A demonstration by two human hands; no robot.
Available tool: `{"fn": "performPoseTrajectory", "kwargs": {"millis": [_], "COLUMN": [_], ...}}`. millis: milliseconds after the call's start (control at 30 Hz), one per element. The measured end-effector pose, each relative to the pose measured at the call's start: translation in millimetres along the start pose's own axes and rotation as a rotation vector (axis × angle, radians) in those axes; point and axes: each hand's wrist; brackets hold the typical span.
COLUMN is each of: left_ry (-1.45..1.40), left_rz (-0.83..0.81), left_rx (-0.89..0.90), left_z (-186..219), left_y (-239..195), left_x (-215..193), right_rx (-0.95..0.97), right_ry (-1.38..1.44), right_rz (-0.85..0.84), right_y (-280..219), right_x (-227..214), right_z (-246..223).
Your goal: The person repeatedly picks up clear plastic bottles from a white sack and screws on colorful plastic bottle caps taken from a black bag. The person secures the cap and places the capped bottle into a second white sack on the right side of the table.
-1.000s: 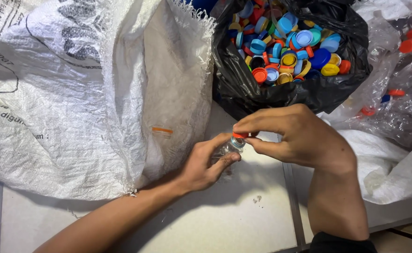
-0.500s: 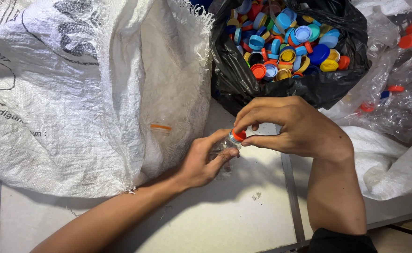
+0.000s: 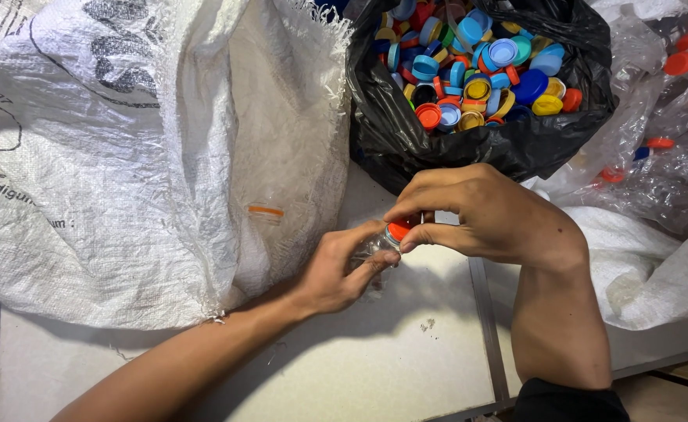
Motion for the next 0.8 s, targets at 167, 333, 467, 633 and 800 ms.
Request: {"fn": "performPoseTrajectory", "kwargs": {"millis": [167, 333, 467, 633, 800], "left_ry": [0.048, 0.079, 0.142, 0.17, 0.084], "left_rz": [-0.02, -0.051, -0.002, 0.025, -0.047], "left_rx": [-0.005, 0.018, 0.012, 0.029, 0.036], "left_z": [-2.3, 3.3, -4.6, -3.7, -21.1], "left_y": [-0.7, -1.6, -1.8, -0.9, -3.7], "left_x": [-1.2, -0.9, -0.7, -1.6, -0.2], "right_rx": [0.068, 0.111, 0.232, 0.119, -0.175], "right_ry": [-0.017, -0.01, -0.026, -0.052, 0.011], "right_rz": [-0.045, -0.07, -0.061, 0.007, -0.017], "right_y": [1.7, 1.1, 9.4, 7.2, 0.9], "right_x": [1.0, 3.2, 5.2, 8.2, -3.8], "right_z": [-3.0, -5.4, -10.7, -10.7, -13.2]}}
Point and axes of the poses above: each hand's wrist, its own y-axis towards the middle knuckle, its own x-axis out of the palm, z = x × y, and after that the axes turned 14 degrees about -z, right-handed
